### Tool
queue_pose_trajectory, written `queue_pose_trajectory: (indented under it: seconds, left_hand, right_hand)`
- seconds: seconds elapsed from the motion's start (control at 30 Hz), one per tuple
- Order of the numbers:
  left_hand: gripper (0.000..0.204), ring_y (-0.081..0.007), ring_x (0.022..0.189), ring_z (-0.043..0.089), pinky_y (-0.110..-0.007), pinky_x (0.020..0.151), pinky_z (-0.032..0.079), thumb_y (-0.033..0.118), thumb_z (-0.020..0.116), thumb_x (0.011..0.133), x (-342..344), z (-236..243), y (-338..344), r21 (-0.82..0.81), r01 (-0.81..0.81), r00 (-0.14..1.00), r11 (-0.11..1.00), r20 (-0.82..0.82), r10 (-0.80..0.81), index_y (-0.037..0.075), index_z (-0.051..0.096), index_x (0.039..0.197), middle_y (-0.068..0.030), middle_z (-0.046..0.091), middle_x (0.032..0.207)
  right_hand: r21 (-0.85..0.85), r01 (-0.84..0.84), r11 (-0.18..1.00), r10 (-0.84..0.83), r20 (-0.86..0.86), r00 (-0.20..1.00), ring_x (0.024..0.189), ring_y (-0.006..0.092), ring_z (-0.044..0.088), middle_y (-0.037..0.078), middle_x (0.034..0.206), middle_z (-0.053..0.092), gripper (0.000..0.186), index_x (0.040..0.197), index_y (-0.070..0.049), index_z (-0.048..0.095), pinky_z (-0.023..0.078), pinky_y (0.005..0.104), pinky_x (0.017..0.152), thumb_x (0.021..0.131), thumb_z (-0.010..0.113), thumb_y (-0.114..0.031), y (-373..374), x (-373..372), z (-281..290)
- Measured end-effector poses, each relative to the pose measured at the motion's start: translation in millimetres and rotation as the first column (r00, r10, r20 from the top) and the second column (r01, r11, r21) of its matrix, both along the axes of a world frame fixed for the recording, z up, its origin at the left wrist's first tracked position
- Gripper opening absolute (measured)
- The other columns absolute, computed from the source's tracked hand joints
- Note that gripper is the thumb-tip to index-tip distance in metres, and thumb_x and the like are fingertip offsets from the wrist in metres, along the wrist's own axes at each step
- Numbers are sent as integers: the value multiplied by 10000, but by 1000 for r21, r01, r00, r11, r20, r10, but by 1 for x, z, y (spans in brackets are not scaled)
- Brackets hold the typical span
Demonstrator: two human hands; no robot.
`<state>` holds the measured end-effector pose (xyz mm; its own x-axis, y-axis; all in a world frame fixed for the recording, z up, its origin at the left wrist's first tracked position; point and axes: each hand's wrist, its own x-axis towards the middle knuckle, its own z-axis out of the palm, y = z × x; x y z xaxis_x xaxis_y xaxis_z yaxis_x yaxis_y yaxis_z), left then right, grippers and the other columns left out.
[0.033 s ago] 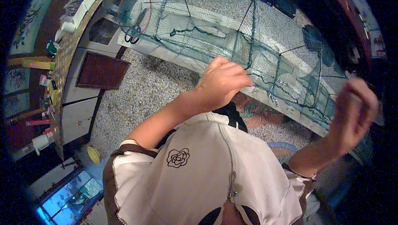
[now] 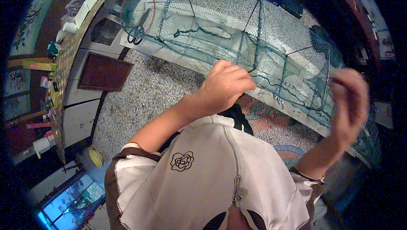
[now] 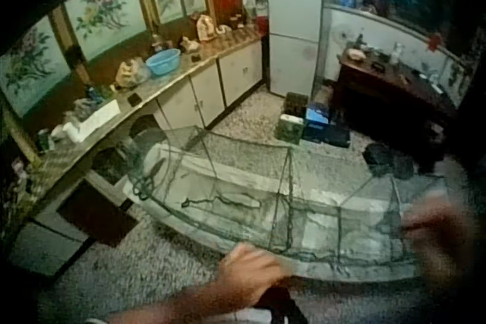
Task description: The person repairs a green fishing net laid out on a tiled floor. They use a small metal tool to pull and tighten the netting threads, working methodically along the mesh to fix tears or loose sections.
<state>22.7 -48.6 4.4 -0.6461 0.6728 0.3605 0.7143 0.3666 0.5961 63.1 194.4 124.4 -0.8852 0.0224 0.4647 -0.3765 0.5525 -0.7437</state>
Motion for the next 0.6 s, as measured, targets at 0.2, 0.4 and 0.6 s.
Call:
queue_pose_trajectory:
  seconds: [0.2,0.4,0.6]
  left_hand:
    - [245,-238,934,570,-370,842,381,50,588,687,-1,-18,0,26,-76,997,997,-8,76,82,608,929,-59,609,982]
    - [227,-263,956,567,-379,839,398,39,570,708,-1,-25,4,73,-129,992,989,19,128,61,602,932,-85,601,1027]
    - [155,-291,941,574,-356,806,459,-3,568,763,5,-33,15,192,-226,968,955,151,199,21,601,913,-133,586,1014]
  right_hand:
    - [551,-214,807,116,208,971,759,231,546,52,794,550,195,860,-87,651,452,326,636,696,650,18,-16,-42,-47]
    - [667,-250,702,153,201,968,773,238,541,52,773,566,129,796,-98,655,470,353,644,687,625,-37,-20,-57,-59]
    - [640,-398,657,313,248,917,793,259,528,67,760,560,140,785,-78,635,465,356,677,655,623,-30,-20,-74,-59]
